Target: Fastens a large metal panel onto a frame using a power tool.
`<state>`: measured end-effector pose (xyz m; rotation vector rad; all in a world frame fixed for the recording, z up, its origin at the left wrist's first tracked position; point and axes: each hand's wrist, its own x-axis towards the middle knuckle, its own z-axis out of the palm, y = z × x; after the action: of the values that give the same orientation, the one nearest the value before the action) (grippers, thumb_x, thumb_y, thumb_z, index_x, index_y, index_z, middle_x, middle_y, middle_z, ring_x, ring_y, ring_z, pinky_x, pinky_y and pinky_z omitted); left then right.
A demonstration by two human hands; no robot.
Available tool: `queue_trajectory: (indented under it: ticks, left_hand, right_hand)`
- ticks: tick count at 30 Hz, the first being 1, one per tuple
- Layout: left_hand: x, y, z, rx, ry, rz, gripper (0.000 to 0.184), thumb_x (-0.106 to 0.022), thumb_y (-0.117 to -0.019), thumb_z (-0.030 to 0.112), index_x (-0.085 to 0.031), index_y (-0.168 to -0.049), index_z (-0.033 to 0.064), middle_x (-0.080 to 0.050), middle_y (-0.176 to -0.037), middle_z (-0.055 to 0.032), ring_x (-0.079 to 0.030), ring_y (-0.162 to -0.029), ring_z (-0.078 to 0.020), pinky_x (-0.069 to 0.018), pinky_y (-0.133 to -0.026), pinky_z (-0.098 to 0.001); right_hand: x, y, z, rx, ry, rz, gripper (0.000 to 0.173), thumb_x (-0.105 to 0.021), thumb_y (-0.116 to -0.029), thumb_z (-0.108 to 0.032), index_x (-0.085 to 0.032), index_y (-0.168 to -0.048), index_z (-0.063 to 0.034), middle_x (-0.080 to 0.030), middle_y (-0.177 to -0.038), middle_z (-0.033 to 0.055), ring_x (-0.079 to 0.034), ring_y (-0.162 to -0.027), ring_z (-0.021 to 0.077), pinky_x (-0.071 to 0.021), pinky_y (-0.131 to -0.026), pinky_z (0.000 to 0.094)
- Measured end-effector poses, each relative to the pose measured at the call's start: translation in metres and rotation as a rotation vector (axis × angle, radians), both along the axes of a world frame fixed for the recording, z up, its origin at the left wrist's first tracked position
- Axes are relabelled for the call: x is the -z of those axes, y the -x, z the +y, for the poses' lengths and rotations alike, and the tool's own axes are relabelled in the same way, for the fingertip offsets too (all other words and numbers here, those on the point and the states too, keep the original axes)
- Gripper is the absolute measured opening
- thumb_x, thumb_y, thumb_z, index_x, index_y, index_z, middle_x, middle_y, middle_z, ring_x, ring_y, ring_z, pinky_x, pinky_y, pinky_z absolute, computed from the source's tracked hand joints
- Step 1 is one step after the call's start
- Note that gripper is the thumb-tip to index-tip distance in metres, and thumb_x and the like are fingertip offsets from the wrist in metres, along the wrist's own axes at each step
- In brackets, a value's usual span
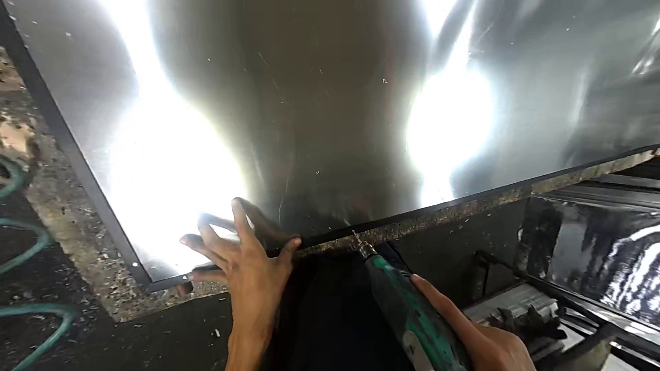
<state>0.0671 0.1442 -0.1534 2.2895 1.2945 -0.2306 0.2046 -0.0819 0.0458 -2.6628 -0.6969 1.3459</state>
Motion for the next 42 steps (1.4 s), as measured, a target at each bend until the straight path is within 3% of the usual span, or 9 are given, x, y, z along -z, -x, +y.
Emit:
queue_trajectory:
  ticks: [2, 4, 6, 8, 11, 16, 30, 35, 42]
  left_hand:
    - [0.003, -0.007, 0.003, 0.013, -0.068, -0.042, 0.093, -0.053, -0.087, 0.072, -0.034, -0.161, 0.0181, -0.013, -0.167, -0.0289, -0.003, -0.153, -0.0558, -0.0044, -0.107, -0.087]
    - [0.012, -0.019, 0.006, 0.071, -0.134, -0.118, 0.08, -0.044, -0.0954, 0.063, -0.036, -0.16, 0.0171, -0.013, -0.168, -0.027, -0.002, -0.155, -0.0521, 0.0021, -0.11, -0.084]
    - [0.024, -0.034, 0.004, 0.149, -0.172, -0.158, 0.072, -0.04, -0.1002, 0.059, -0.031, -0.162, 0.023, -0.012, -0.17, -0.0229, 0.0, -0.156, -0.0486, 0.0044, -0.111, -0.0832]
    - [0.038, -0.047, 0.0, 0.194, -0.232, -0.156, 0.066, -0.039, -0.1005, 0.057, -0.035, -0.161, 0.0296, -0.022, -0.169, -0.0157, -0.008, -0.157, -0.0421, 0.0007, -0.116, -0.0779]
    - [0.045, -0.054, -0.003, 0.254, -0.258, -0.095, 0.062, -0.037, -0.1025, 0.055, -0.036, -0.16, 0.0316, -0.024, -0.17, -0.0112, -0.01, -0.158, -0.0385, -0.0008, -0.12, -0.0727]
    - [0.047, -0.056, -0.006, 0.278, -0.265, -0.041, 0.062, -0.036, -0.1028, 0.052, -0.032, -0.162, 0.0326, -0.021, -0.17, -0.015, -0.008, -0.157, -0.0433, 0.0, -0.117, -0.0749]
    - [0.048, -0.056, -0.01, 0.278, -0.305, -0.021, 0.063, -0.033, -0.1037, 0.054, -0.029, -0.163, 0.0322, -0.02, -0.17, -0.0146, -0.009, -0.157, -0.0411, -0.0021, -0.118, -0.0738]
    - [0.049, -0.056, -0.01, 0.286, -0.309, -0.029, 0.062, -0.032, -0.1045, 0.053, -0.029, -0.163, 0.0318, -0.02, -0.17, -0.0147, -0.008, -0.158, -0.0396, -0.0007, -0.119, -0.0732]
    - [0.049, -0.054, -0.01, 0.282, -0.304, -0.022, 0.061, -0.031, -0.1045, 0.053, -0.029, -0.162, 0.0349, -0.018, -0.172, -0.0081, -0.007, -0.159, -0.0356, 0.0005, -0.12, -0.0716]
  right_hand:
    - [0.0, -0.003, 0.001, -0.033, 0.013, 0.002, 0.09, -0.082, -0.0739, -0.037, -0.049, -0.154, -0.0139, -0.075, -0.081, 0.0118, -0.069, -0.057, 0.0302, -0.0522, -0.048, 0.0524]
    - [0.003, -0.006, 0.001, -0.075, 0.007, -0.013, 0.09, -0.082, -0.073, -0.039, -0.05, -0.153, -0.0134, -0.075, -0.078, 0.0112, -0.068, -0.055, 0.0288, -0.0515, -0.046, 0.0508]
    - [0.003, -0.009, 0.001, -0.128, 0.012, -0.032, 0.087, -0.08, -0.076, -0.043, -0.051, -0.153, -0.0137, -0.074, -0.077, 0.0103, -0.067, -0.054, 0.0266, -0.051, -0.046, 0.0478]
    - [0.002, -0.013, 0.004, -0.153, 0.02, -0.014, 0.083, -0.078, -0.0816, -0.047, -0.051, -0.152, -0.0132, -0.075, -0.08, 0.0112, -0.068, -0.057, 0.0265, -0.0526, -0.047, 0.0473]
    - [0.004, -0.019, 0.007, -0.165, 0.019, 0.013, 0.081, -0.076, -0.0834, -0.048, -0.052, -0.152, -0.011, -0.075, -0.08, 0.0135, -0.069, -0.057, 0.0286, -0.0523, -0.047, 0.0477]
    - [0.005, -0.023, 0.006, -0.197, 0.013, 0.012, 0.081, -0.074, -0.0834, -0.052, -0.053, -0.151, -0.0118, -0.072, -0.075, 0.0111, -0.065, -0.054, 0.0255, -0.0496, -0.045, 0.0433]
    - [0.011, -0.018, -0.013, -0.146, -0.06, -0.004, 0.083, -0.073, -0.0835, -0.053, -0.05, -0.153, -0.0163, -0.07, -0.073, 0.0077, -0.061, -0.051, 0.0218, -0.0461, -0.043, 0.0405]
    - [0.014, -0.014, -0.018, -0.166, -0.07, -0.028, 0.087, -0.073, -0.0809, -0.053, -0.046, -0.156, -0.0186, -0.067, -0.07, 0.006, -0.059, -0.05, 0.022, -0.0442, -0.042, 0.0408]
    - [0.024, -0.011, -0.018, -0.175, -0.09, -0.063, 0.096, -0.077, -0.0696, -0.046, -0.045, -0.157, -0.0223, -0.065, -0.069, 0.0035, -0.059, -0.049, 0.023, -0.0443, -0.04, 0.0434]
